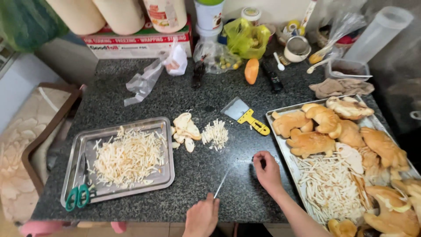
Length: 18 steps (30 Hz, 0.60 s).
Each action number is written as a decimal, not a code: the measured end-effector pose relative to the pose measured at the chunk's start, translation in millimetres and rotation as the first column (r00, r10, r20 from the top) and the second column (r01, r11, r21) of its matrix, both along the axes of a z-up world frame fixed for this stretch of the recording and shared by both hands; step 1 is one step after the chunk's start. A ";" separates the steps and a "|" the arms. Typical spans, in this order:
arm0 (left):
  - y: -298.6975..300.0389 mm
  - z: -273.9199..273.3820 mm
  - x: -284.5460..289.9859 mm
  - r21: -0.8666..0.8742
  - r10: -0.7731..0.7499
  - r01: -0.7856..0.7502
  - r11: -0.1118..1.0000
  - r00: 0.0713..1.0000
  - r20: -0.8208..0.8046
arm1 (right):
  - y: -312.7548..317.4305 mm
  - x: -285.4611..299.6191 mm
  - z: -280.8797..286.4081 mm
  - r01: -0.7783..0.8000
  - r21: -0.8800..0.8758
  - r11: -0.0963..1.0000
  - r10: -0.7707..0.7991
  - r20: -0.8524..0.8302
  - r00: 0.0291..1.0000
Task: Slicing bread into thin strips on a countertop.
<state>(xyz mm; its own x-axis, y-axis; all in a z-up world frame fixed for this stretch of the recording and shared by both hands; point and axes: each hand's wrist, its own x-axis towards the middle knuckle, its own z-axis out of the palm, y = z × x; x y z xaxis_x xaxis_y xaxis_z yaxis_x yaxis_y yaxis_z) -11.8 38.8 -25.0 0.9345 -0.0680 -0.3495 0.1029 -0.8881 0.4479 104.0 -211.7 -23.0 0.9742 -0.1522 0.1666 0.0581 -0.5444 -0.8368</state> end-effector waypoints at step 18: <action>47.4 -11.7 -17.9 -0.153 0.692 -0.693 0.704 0.718 -0.069 | 111.4 123.2 29.9 -0.414 0.042 0.909 0.415 -0.049 0.908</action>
<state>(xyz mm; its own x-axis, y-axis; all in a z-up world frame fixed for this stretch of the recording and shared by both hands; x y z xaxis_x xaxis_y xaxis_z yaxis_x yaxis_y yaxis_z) -29.7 86.2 -36.7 0.7383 0.5438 -0.3991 0.6643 -0.4836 0.5699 227.1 -100.3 6.9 0.9581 0.2633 0.1124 0.2263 -0.4564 -0.8605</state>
